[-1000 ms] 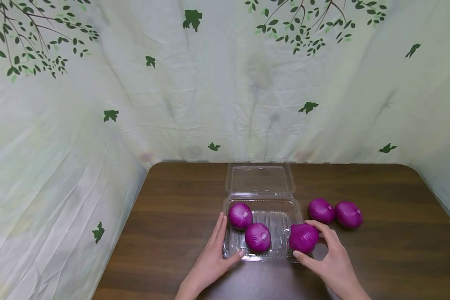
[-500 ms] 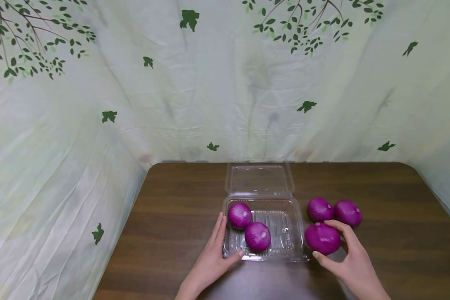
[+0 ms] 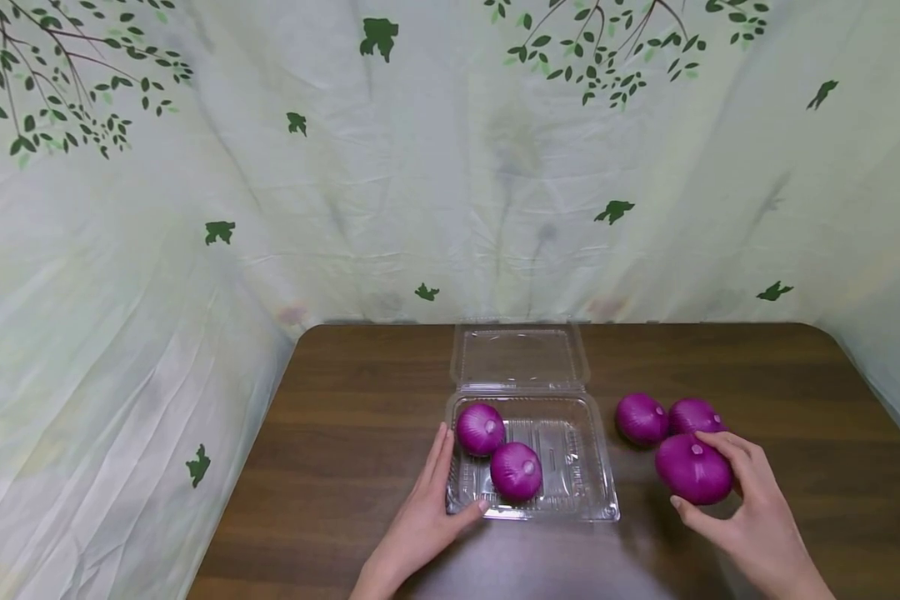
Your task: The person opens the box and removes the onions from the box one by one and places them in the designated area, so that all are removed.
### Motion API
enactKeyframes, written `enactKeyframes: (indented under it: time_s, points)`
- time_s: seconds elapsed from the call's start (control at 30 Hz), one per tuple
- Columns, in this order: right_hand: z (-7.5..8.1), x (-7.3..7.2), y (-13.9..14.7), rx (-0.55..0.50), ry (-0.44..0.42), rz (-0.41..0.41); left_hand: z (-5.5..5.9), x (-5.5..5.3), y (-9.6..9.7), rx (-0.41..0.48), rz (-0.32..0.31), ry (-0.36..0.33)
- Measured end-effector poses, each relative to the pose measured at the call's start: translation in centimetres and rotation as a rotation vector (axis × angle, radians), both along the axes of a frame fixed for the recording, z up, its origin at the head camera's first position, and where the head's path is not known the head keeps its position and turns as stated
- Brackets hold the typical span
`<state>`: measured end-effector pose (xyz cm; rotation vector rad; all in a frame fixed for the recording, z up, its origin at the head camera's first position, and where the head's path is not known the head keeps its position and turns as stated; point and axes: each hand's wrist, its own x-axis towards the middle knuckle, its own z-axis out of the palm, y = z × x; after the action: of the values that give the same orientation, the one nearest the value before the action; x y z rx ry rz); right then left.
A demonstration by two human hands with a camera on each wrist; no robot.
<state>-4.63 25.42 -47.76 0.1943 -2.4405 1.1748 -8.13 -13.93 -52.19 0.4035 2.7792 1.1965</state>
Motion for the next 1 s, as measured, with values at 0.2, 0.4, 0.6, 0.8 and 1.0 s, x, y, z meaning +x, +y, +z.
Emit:
enactKeyframes:
  time_s: [0.2, 0.4, 0.6, 0.8, 1.0]
  points:
    - [0.2, -0.3, 1.6, 0.001, -0.001, -0.020, 0.0, 0.0, 0.0, 0.003, -0.005, 0.012]
    - [0.2, -0.6, 3.2, 0.035, 0.004, -0.092, 0.0, 0.0, 0.0, -0.005, -0.003, -0.001]
    - [-0.1, -1.1, 5.0, -0.010, -0.095, -0.194, 0.0, 0.0, 0.0, -0.005, -0.001, -0.008]
    - [-1.2, -1.5, 6.5, -0.097, -0.196, -0.208, -0.1, -0.1, 0.0, 0.010, -0.010, 0.006]
    - [-2.2, -2.0, 7.7, -0.035, -0.239, -0.247, 0.0, 0.0, 0.0, 0.007, -0.012, 0.017]
